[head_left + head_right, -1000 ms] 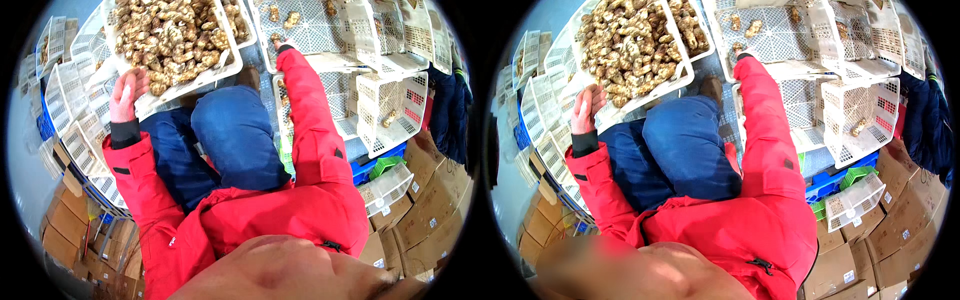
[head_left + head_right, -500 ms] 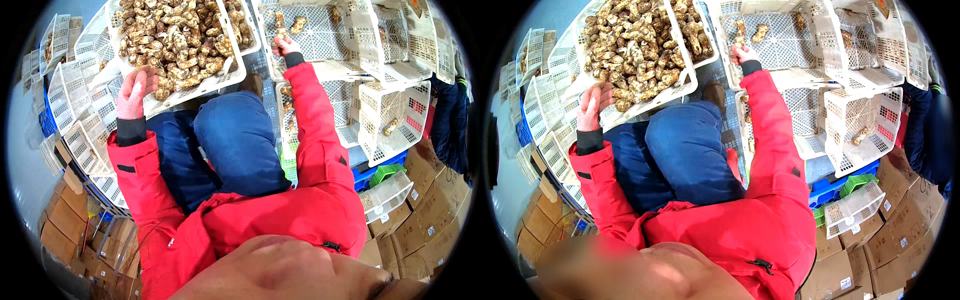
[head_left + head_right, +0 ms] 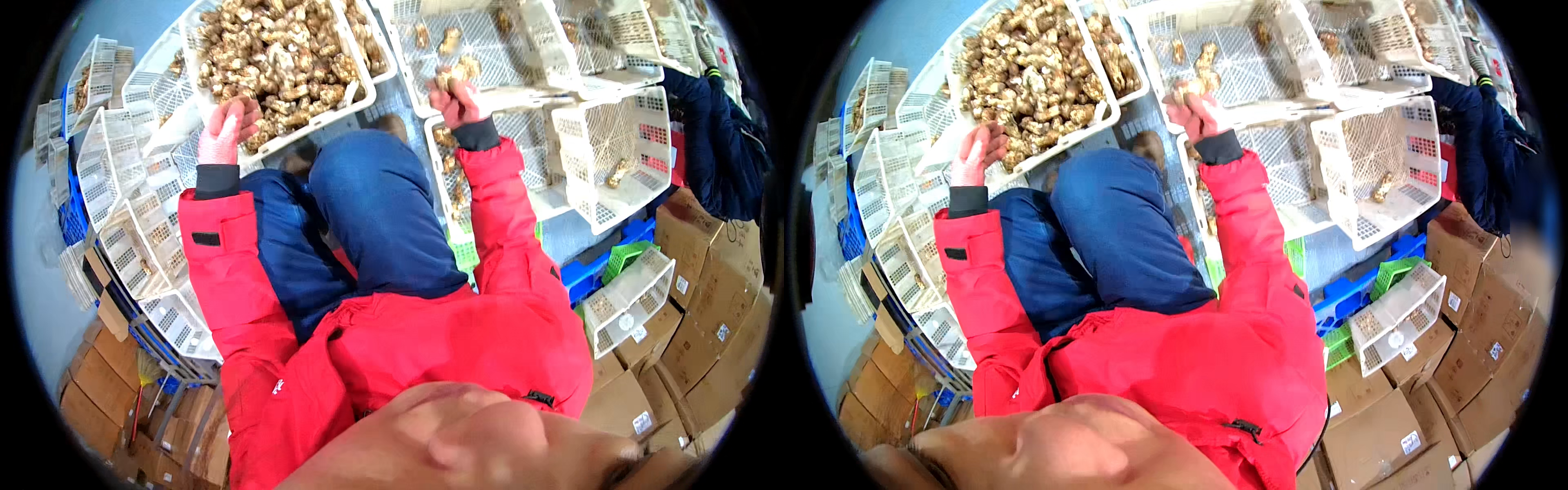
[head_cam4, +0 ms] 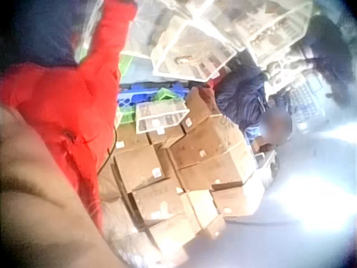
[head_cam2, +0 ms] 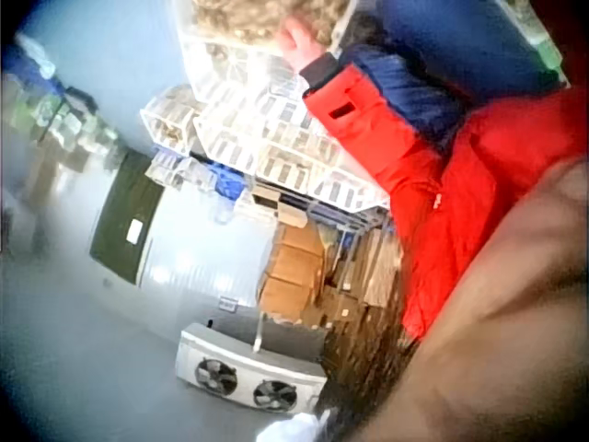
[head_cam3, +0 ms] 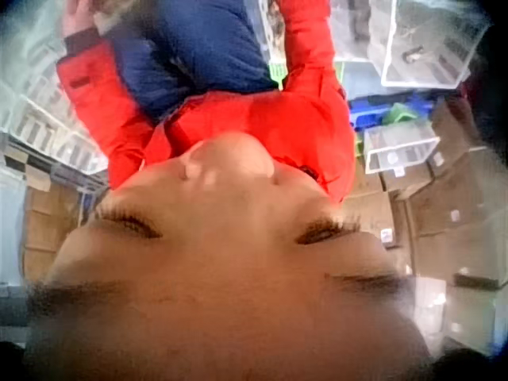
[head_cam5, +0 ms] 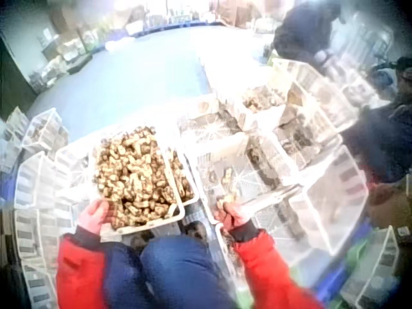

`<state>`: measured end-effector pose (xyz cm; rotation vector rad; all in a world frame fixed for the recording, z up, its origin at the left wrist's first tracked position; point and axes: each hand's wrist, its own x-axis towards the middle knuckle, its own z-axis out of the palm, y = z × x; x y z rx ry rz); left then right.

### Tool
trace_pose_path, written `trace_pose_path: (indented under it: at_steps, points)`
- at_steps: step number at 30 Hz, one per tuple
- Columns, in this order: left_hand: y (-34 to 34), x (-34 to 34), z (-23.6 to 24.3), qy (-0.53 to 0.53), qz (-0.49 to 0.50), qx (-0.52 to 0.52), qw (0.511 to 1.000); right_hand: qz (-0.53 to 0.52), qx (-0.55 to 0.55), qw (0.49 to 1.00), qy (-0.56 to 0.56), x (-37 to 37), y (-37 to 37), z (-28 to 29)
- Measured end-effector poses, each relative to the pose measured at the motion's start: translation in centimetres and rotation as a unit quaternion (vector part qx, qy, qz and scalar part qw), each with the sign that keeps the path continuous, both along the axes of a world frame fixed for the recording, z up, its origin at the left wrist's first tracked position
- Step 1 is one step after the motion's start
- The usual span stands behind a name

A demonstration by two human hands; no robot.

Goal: The person picks up pieces of ginger root from a large basket by hand and sorts them into different small plastic baskets while sitting on the floor.

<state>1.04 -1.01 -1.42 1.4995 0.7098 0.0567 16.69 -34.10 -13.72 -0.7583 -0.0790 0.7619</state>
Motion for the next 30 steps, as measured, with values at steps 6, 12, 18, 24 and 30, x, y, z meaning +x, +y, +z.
trace_pose_path:
  at_steps: [6,12,18,24,30]
  points:
    - [1.0,-1.0,0.2,-0.072,0.061,-0.04,0.995,0.138,-0.301,0.935,-0.125,-3.8,-5.9,-3.1]
    - [1.6,-1.3,0.6,-0.117,0.076,-0.045,0.989,0.327,-0.817,0.417,-0.229,-6.2,-11.5,-8.9]
    - [2.5,-1.4,-0.2,-0.171,0.149,-0.118,0.967,0.111,-0.396,0.861,-0.299,2.9,8.7,3.0]
    - [2.2,-0.6,-0.3,-0.177,0.187,-0.122,0.958,0.282,-0.612,0.621,-0.4,2.6,27.2,-0.3]
    - [3.0,-1.9,-0.3,-0.174,0.197,-0.141,0.955,0.16,-0.518,0.767,-0.343,1.4,27.5,4.3]
